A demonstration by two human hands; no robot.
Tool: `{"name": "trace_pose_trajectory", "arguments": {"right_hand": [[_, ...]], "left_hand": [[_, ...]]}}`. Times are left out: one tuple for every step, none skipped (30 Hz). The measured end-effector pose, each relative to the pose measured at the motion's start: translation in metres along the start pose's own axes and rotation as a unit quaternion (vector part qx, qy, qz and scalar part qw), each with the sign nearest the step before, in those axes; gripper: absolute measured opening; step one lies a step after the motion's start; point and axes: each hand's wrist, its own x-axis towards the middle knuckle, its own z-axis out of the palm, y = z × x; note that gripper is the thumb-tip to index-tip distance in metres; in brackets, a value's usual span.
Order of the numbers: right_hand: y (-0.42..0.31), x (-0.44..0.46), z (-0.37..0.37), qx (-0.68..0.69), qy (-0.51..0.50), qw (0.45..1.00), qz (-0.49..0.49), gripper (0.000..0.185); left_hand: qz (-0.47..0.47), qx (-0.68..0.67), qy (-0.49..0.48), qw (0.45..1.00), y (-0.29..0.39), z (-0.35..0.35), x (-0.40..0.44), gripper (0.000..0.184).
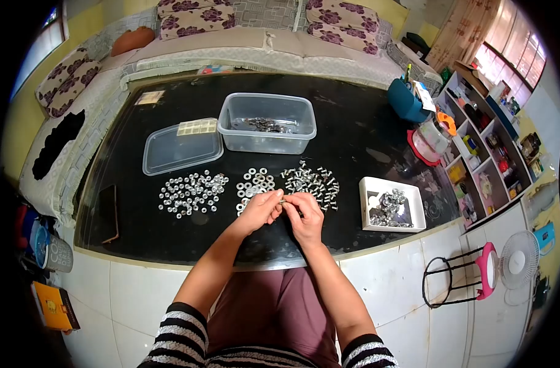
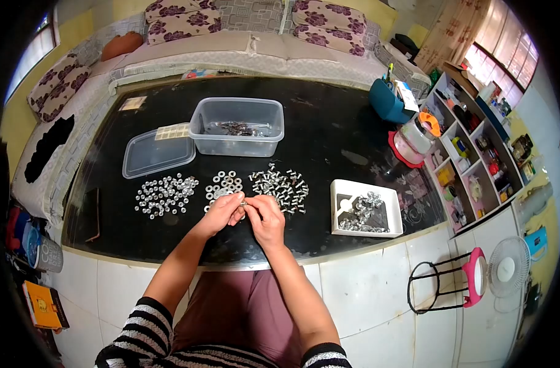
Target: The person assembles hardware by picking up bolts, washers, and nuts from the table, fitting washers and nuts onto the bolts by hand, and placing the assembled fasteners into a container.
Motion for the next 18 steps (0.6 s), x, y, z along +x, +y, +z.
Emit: {"name": "trace_pose_trajectory", "arguments": {"right_hand": [[-0.001, 0.000, 0.000, 0.000, -0.001, 1.000, 0.008, 0.011], [-0.001, 0.000, 0.000, -0.002, 0.001, 1.000, 0.009, 0.011], [-0.001, 0.001, -0.001, 0.003, 0.006, 1.000, 0.013, 0.011], [-0.001, 0.001, -0.001, 0.009, 0.012, 1.000, 0.017, 0.011], [-0.001, 0.001, -0.001, 0.007, 0.013, 1.000, 0.017, 0.011], [0.000, 0.001, -0.001, 0.003, 0.012, 1.000, 0.008, 0.011], [0.001, 0.000, -0.001, -0.002, 0.012, 1.000, -0.002, 0.011], [0.003, 0.000, 0.000, -0.005, 0.013, 1.000, -0.011, 0.012], [0.002, 0.000, 0.000, -0.006, 0.014, 1.000, -0.010, 0.012], [0.002, 0.000, 0.000, -0.002, 0.005, 1.000, -0.006, 0.012], [0.001, 0.000, 0.000, 0.002, -0.003, 1.000, -0.002, 0.013], [-0.002, 0.000, -0.001, -0.001, -0.009, 1.000, -0.003, 0.013], [-0.001, 0.000, -0.001, -0.002, -0.009, 1.000, -0.003, 0.013], [-0.001, 0.000, -0.001, -0.003, -0.007, 1.000, -0.003, 0.013], [0.000, 0.000, -0.001, -0.004, -0.006, 1.000, -0.004, 0.013], [-0.001, 0.001, -0.001, -0.002, -0.001, 1.000, -0.002, 0.013], [0.000, 0.000, -0.001, -0.003, -0.001, 1.000, -0.002, 0.013], [0.001, 0.000, -0.001, 0.002, 0.003, 1.000, 0.008, 0.013]], "left_hand": [[-0.007, 0.011, 0.005, 1.000, 0.000, 0.000, 0.000, 0.029], [-0.007, 0.010, 0.002, 1.000, 0.002, 0.001, 0.000, 0.029], [0.027, -0.003, -0.004, 1.000, 0.005, 0.002, -0.001, 0.028], [0.061, -0.017, -0.011, 0.998, 0.006, 0.003, -0.001, 0.027], [0.060, -0.017, -0.013, 0.998, 0.005, 0.001, -0.001, 0.027], [0.058, -0.011, -0.028, 0.998, 0.003, -0.001, -0.001, 0.027], [0.056, -0.005, -0.043, 0.997, 0.002, -0.002, 0.000, 0.027], [0.052, 0.000, -0.041, 0.998, 0.002, -0.001, 0.000, 0.029], [0.052, 0.000, -0.043, 0.998, 0.002, 0.000, -0.001, 0.029], [0.027, -0.004, -0.024, 0.999, 0.003, 0.001, -0.002, 0.031], [0.002, -0.008, -0.006, 1.000, 0.004, 0.002, -0.002, 0.034], [-0.014, -0.011, 0.003, 1.000, 0.001, 0.001, 0.000, 0.037], [-0.014, -0.011, 0.002, 1.000, 0.001, 0.001, 0.000, 0.037], [-0.017, 0.002, 0.015, 1.000, 0.002, 0.001, -0.001, 0.037], [-0.020, 0.014, 0.028, 0.999, 0.002, 0.002, -0.001, 0.037], [0.002, 0.019, 0.024, 1.000, 0.007, 0.003, -0.002, 0.036], [0.002, 0.019, 0.024, 1.000, 0.010, 0.005, -0.003, 0.036], [0.024, 0.009, 0.016, 1.000, 0.012, 0.006, -0.003, 0.036]]}}
